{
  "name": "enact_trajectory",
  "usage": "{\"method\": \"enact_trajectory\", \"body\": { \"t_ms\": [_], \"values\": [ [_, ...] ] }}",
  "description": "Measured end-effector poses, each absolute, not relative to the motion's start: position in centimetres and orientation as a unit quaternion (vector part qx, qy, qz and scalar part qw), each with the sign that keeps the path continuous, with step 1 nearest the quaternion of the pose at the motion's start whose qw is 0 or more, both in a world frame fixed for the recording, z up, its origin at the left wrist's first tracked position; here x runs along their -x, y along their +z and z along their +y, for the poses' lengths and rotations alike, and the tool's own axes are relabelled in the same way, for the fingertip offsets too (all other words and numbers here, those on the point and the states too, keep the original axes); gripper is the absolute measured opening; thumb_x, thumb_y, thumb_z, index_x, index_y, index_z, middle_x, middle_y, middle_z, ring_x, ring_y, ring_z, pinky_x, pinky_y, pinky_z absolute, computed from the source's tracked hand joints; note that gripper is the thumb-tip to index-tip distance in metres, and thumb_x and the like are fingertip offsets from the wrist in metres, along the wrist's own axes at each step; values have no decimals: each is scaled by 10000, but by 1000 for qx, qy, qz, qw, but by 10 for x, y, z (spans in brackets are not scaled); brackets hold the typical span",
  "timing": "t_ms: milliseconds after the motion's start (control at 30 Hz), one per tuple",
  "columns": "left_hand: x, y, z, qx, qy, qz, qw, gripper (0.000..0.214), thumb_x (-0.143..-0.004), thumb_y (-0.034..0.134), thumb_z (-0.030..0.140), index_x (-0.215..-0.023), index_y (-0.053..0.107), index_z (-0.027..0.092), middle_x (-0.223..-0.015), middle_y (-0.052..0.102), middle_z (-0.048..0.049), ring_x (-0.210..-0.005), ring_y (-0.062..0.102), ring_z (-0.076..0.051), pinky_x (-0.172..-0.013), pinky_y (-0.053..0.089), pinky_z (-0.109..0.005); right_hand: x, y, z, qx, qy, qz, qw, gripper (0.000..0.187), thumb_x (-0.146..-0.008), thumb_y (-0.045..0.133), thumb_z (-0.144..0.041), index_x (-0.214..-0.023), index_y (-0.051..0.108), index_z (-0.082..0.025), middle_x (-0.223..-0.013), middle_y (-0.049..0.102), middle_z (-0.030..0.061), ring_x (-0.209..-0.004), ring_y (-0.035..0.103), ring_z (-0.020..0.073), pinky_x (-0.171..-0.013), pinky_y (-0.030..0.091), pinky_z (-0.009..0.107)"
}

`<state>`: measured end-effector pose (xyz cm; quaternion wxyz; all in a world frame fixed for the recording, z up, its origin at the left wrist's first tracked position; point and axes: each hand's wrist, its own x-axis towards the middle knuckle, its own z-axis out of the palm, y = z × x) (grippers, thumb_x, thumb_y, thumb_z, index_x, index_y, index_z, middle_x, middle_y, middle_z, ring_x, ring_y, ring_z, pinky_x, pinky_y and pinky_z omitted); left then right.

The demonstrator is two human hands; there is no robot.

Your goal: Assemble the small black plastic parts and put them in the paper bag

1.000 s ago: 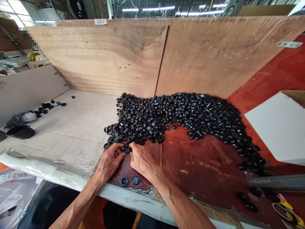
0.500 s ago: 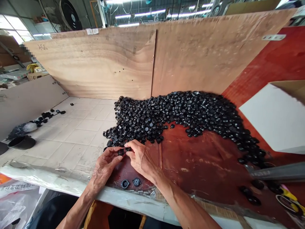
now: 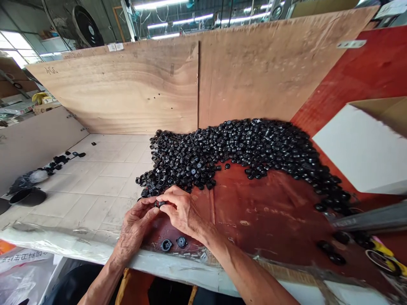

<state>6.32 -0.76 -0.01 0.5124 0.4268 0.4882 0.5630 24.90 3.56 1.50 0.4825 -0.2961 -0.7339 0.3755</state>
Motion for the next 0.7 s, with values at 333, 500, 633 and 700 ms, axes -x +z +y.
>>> {"method": "enact_trajectory", "body": {
  "t_ms": [333, 500, 633, 700],
  "values": [
    [-62, 2, -8, -487, 553, 506, 447, 323, -777, 909, 404, -1041, 834, 234, -1155, 764, -55, -1079, 706, -219, -1007, 577, -325, -249, 9, 36, 320, 373, -727, 480, 84, -945, 654, -178, -989, 711, -219, -973, 704, 30, -836, 669, 173, -740, 528, 272],
    [-63, 3, -9, -516, 548, 505, 423, 278, -816, 889, 404, -1044, 837, 253, -1116, 762, -43, -1016, 705, -193, -962, 585, -303, -247, 9, 36, 332, 362, -724, 484, 33, -956, 691, -220, -959, 723, -211, -945, 735, 37, -831, 692, 175, -756, 529, 267],
    [-62, 0, -9, -544, 554, 498, 386, 221, -847, 872, 364, -1036, 834, 256, -1108, 770, -44, -1077, 713, -210, -1041, 570, -342, -247, 7, 36, 351, 363, -728, 463, 117, -992, 679, -279, -905, 699, -203, -815, 711, 15, -703, 654, 155, -665, 489, 250],
    [-63, -2, -9, -553, 560, 492, 373, 205, -853, 869, 349, -1034, 833, 259, -1117, 773, -46, -1091, 717, -215, -1060, 567, -359, -247, 7, 35, 359, 381, -731, 438, 161, -1026, 649, -299, -904, 689, -202, -685, 654, -17, -604, 613, 141, -611, 463, 243]
  ]
}}
